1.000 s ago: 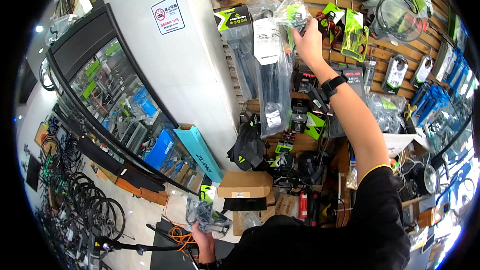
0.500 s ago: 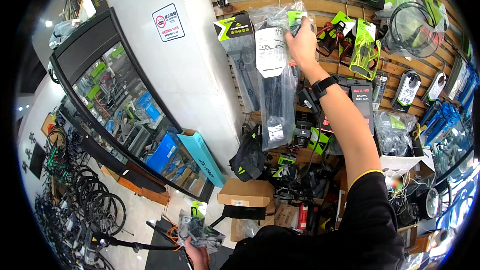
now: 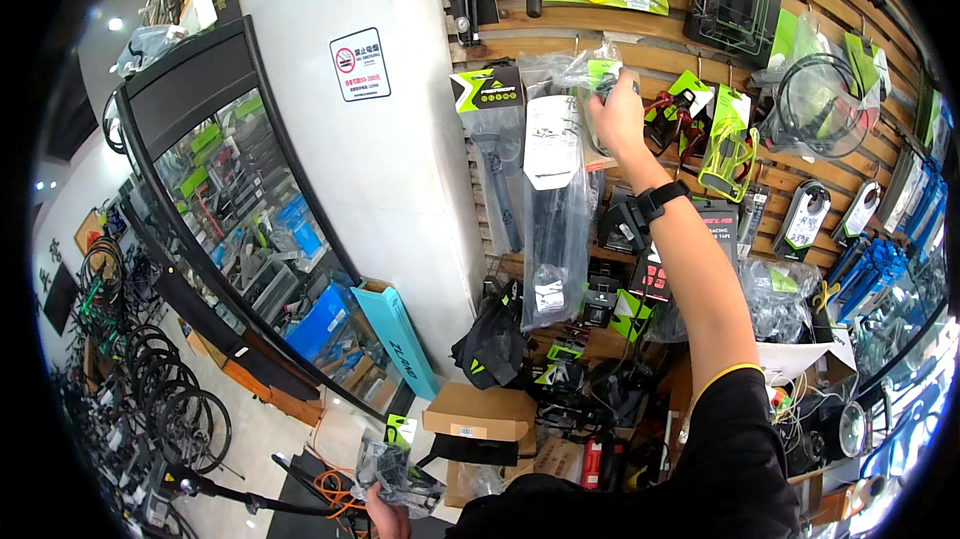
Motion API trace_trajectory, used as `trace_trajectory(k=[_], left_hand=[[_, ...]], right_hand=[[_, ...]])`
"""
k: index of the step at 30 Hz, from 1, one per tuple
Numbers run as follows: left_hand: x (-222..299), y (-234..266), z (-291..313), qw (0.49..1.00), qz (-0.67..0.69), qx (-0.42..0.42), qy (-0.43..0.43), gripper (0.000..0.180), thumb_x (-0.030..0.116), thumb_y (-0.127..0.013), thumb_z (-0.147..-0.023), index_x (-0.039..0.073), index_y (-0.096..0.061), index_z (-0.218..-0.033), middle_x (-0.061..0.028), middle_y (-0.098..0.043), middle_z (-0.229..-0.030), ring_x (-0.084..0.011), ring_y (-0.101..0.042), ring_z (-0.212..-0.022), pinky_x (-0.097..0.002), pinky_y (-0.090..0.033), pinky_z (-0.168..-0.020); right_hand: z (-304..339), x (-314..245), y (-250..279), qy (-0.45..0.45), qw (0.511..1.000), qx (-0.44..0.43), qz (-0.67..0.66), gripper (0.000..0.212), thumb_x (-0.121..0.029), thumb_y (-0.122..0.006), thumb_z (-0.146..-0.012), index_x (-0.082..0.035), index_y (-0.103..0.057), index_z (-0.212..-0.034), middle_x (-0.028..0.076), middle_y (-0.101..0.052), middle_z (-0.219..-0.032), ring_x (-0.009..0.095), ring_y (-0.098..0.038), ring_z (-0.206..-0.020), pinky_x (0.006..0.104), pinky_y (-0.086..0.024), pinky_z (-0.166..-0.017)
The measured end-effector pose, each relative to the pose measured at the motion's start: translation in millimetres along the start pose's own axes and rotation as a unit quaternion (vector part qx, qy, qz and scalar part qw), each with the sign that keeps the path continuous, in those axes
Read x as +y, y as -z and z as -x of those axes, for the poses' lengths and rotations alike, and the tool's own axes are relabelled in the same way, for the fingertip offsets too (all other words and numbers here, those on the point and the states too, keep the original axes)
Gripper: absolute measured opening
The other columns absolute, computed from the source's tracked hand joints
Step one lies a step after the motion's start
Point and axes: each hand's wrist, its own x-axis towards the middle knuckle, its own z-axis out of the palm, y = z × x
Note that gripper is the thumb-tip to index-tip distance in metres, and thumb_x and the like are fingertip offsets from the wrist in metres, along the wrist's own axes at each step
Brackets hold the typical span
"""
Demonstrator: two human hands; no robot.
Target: The person organizes various packaged bicycle accessories by picking them up from a box and placing them onto display hooks on a wall in a bicycle shop.
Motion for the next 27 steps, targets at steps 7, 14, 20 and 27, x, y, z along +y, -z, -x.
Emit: trace_trajectory(k=[7,14,20,27], left_hand=[[0.4,7.9,-6.7,0.997,0.082,-0.007,0.013,0.041,0.016,-0.046,-0.087,-0.003,-0.045,-0.124,-0.0143,-0.056,-0.120,-0.0305,-0.055,-0.109,-0.0435,-0.042,-0.093],[-11.5,24.8,-14.2,0.997,-0.046,-0.058,-0.032,0.040,0.024,-0.044,-0.095,0.000,-0.050,-0.126,-0.0134,-0.057,-0.121,-0.0277,-0.054,-0.110,-0.0392,-0.044,-0.096],[2.2,9.9,2.5,0.999,-0.039,-0.003,-0.003,0.039,0.024,-0.044,-0.096,0.002,-0.051,-0.127,-0.0119,-0.056,-0.123,-0.0271,-0.053,-0.112,-0.0378,-0.042,-0.097],[3.4,10.6,1.0,0.995,-0.094,-0.019,-0.027,0.041,0.026,-0.043,-0.097,0.002,-0.048,-0.130,-0.0116,-0.054,-0.127,-0.0269,-0.050,-0.116,-0.0381,-0.039,-0.100]], right_hand=[[-37.4,-6.3,0.4,-0.002,0.986,-0.114,0.125,0.047,-0.019,-0.067,-0.074,0.009,-0.049,-0.108,0.029,-0.063,-0.093,0.044,-0.061,-0.091,0.0473,-0.049,-0.082],[-45.8,-23.9,-6.4,-0.021,0.965,-0.188,0.183,0.030,-0.013,-0.059,-0.076,0.007,-0.059,-0.098,0.029,-0.063,-0.099,0.040,-0.062,-0.097,0.0448,-0.049,-0.085],[-45.5,-19.3,-4.1,-0.044,0.961,-0.208,0.175,0.029,-0.013,-0.058,-0.077,0.005,-0.060,-0.100,0.029,-0.063,-0.102,0.040,-0.062,-0.099,0.0439,-0.049,-0.087],[-20.9,-4.2,-13.5,-0.035,0.978,-0.157,0.133,0.040,-0.020,-0.064,-0.078,0.009,-0.053,-0.103,0.030,-0.063,-0.099,0.041,-0.062,-0.094,0.0457,-0.051,-0.082]])
